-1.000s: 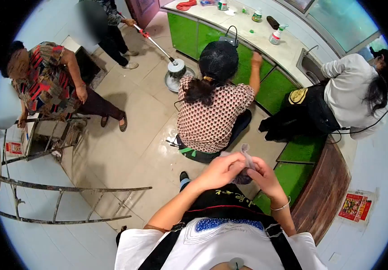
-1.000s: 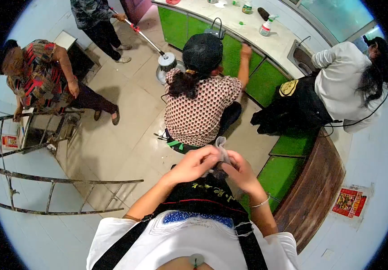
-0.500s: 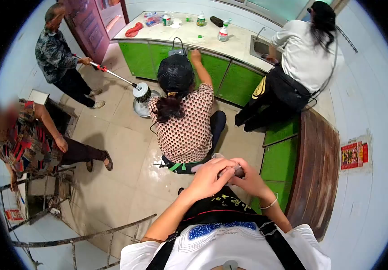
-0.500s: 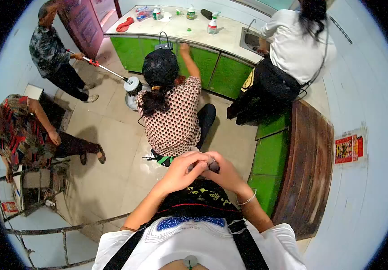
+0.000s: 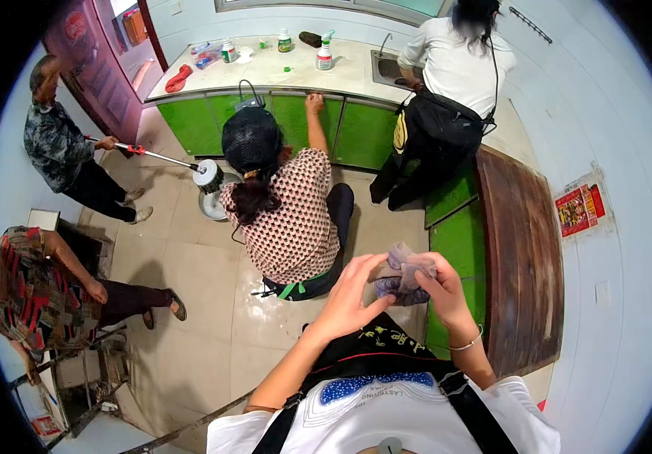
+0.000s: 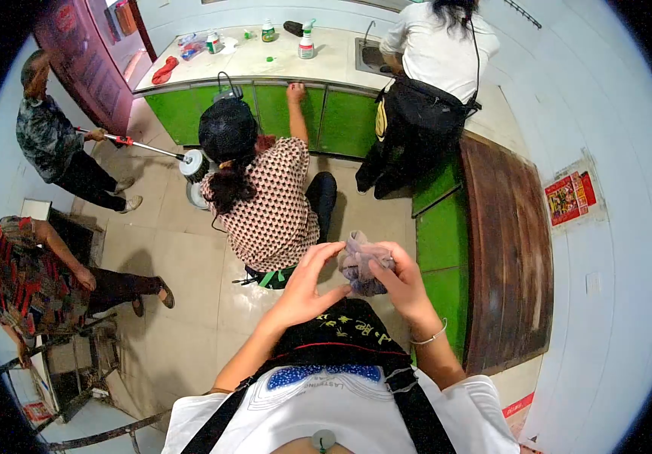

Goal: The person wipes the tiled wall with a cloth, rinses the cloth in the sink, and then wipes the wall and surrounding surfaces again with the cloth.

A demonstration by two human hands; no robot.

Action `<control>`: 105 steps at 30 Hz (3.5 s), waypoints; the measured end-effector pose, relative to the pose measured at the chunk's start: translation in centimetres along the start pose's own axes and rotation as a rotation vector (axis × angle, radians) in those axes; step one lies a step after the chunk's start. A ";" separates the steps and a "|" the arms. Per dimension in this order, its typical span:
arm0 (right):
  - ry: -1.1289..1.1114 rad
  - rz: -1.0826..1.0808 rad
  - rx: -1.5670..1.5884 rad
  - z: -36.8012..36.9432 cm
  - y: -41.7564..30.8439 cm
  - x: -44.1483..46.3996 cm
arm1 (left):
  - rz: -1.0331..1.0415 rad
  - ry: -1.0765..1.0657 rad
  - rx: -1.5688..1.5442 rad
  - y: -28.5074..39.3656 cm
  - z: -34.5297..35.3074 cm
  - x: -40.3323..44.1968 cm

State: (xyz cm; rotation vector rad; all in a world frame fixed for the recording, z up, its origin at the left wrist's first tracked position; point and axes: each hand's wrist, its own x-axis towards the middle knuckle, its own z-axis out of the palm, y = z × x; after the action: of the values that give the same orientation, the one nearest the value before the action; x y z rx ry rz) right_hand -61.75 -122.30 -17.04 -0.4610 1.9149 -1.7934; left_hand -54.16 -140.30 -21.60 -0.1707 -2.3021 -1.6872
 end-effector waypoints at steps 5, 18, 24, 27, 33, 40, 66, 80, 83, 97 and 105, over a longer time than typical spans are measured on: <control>0.024 -0.077 0.144 -0.4 -1.7 -0.4 | -0.003 -0.027 0.021 -2.4 2.5 0.2; 0.256 -0.116 0.272 -5.2 -0.9 -3.1 | -0.496 -0.108 -0.538 -7.2 6.1 -0.7; 0.540 -0.003 0.426 -7.7 1.5 -6.2 | -0.491 -0.327 -0.633 -7.1 6.9 1.0; 0.659 0.084 0.595 -8.6 3.3 -8.2 | -0.583 -0.418 -0.589 -7.4 7.8 1.8; 0.684 0.149 0.670 -10.5 5.8 -11.3 | -0.552 -0.444 -0.397 -4.4 11.5 2.8; 0.487 -0.007 0.624 -13.7 4.5 -9.3 | -0.410 -0.430 -0.363 -3.7 13.5 1.6; -0.312 0.063 0.829 -2.7 -1.5 -2.4 | -0.852 0.071 -1.252 -2.5 10.0 -2.9; -0.081 0.305 0.763 -15.8 7.9 -0.4 | -0.776 0.230 -1.432 -1.1 15.3 0.7; -0.097 0.016 0.372 -17.2 9.7 -1.6 | -0.829 0.166 -1.462 -1.0 15.7 1.6; -0.176 0.209 0.634 -14.1 7.9 8.2 | -0.852 -0.057 -1.191 -5.8 11.3 9.7; -0.058 0.362 0.643 -14.4 7.5 10.2 | -0.722 -0.167 -1.039 -7.1 11.6 12.5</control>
State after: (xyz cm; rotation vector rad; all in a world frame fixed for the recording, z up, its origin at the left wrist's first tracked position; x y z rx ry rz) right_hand -77.54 -115.19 -25.18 0.0569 1.1812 -1.9721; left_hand -69.66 -132.40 -27.65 0.3806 -1.3754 -3.1881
